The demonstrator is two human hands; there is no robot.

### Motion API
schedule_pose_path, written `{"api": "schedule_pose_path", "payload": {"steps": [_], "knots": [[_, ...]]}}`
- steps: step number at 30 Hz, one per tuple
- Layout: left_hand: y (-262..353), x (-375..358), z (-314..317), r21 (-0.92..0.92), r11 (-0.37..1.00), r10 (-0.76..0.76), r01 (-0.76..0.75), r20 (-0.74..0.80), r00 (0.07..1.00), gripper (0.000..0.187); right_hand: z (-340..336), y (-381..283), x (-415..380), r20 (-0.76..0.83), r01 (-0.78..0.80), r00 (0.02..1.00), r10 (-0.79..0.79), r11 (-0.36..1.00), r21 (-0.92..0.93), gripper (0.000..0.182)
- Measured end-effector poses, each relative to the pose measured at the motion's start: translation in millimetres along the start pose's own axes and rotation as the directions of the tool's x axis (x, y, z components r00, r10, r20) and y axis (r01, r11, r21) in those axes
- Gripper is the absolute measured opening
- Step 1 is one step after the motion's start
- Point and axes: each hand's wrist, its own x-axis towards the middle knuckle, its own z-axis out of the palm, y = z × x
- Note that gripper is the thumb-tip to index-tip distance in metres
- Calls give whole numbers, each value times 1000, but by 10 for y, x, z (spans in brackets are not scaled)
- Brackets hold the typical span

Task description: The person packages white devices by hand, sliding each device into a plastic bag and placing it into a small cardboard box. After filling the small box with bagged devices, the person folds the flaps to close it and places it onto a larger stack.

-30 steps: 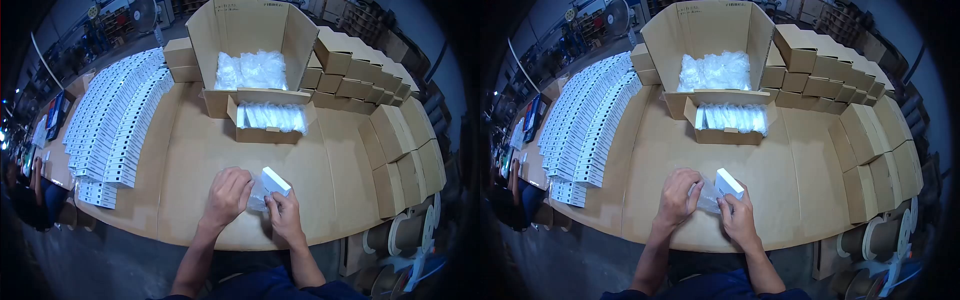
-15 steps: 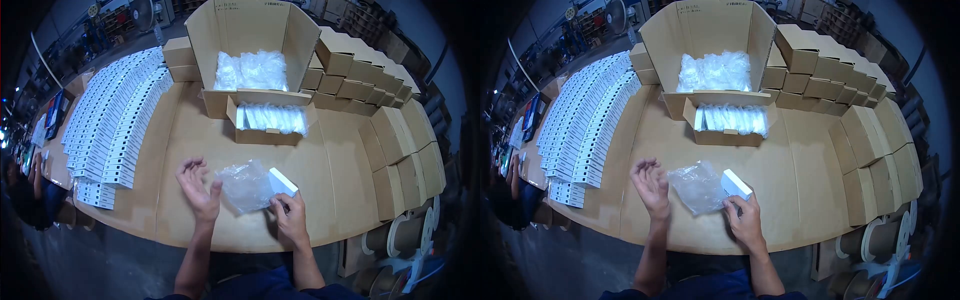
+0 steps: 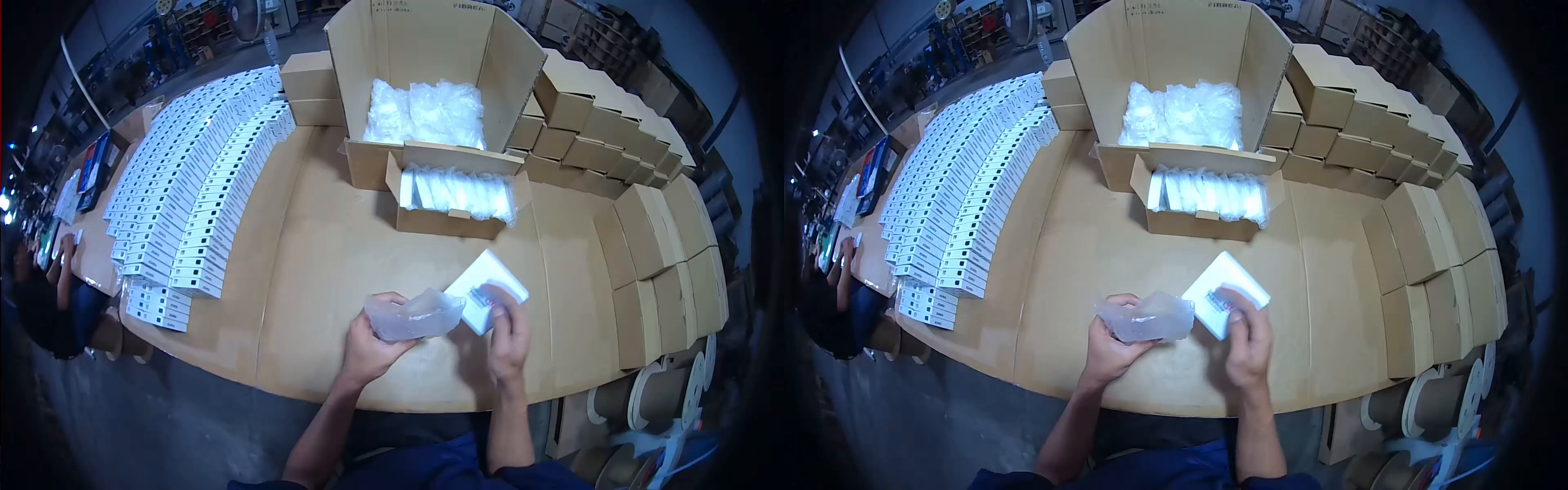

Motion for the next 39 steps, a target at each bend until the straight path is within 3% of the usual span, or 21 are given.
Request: {"api": "schedule_pose_path", "payload": {"steps": [3, 6, 9, 14, 22, 30, 33, 35, 38, 39], "knots": [[-87, -37, 23, 13, 999, -33, 32, 23, 999, 59, 7, -356, 267, -148, 84, 989, -31, 926, 368, 47], [-79, -93, 84, 0, 998, -59, 59, 37, 998, 59, 24, -466, 490, -149, 248, 968, -202, 863, 439, 54], [-38, -109, 109, 23, 998, -65, 64, 50, 997, 59, 106, -591, 579, -30, 206, 974, -223, 828, 521, 46], [-124, -123, 67, 46, 995, -89, 88, 31, 996, 60, 151, -569, 600, 164, 144, 957, -238, 884, 445, 42], [-156, -74, 42, 127, 991, -46, 47, -17, 999, 59, 116, -501, 573, 216, 53, 963, -159, 902, 429, 36], [-107, -63, 81, 6, 996, -88, 88, 44, 995, 61, 79, -415, 670, 321, 100, 927, -192, 954, 282, 30], [-101, -79, 66, -10, 995, -103, 104, 67, 992, 61, 113, -412, 688, 336, 16, 936, -105, 967, 256, 24], [-34, -94, 73, -33, 994, -99, 102, 78, 992, 56, 155, -397, 731, 356, 85, 926, -127, 988, 131, 22], [-92, -95, 80, -298, 953, -36, 52, 61, 998, 41, 237, -400, 737, 378, 59, 923, -64, 998, 26, 19], [-158, -92, 75, -332, 939, -80, 91, 46, 996, 39, 255, -398, 742, 384, 28, 923, -28, 1000, 5, 18]]}}
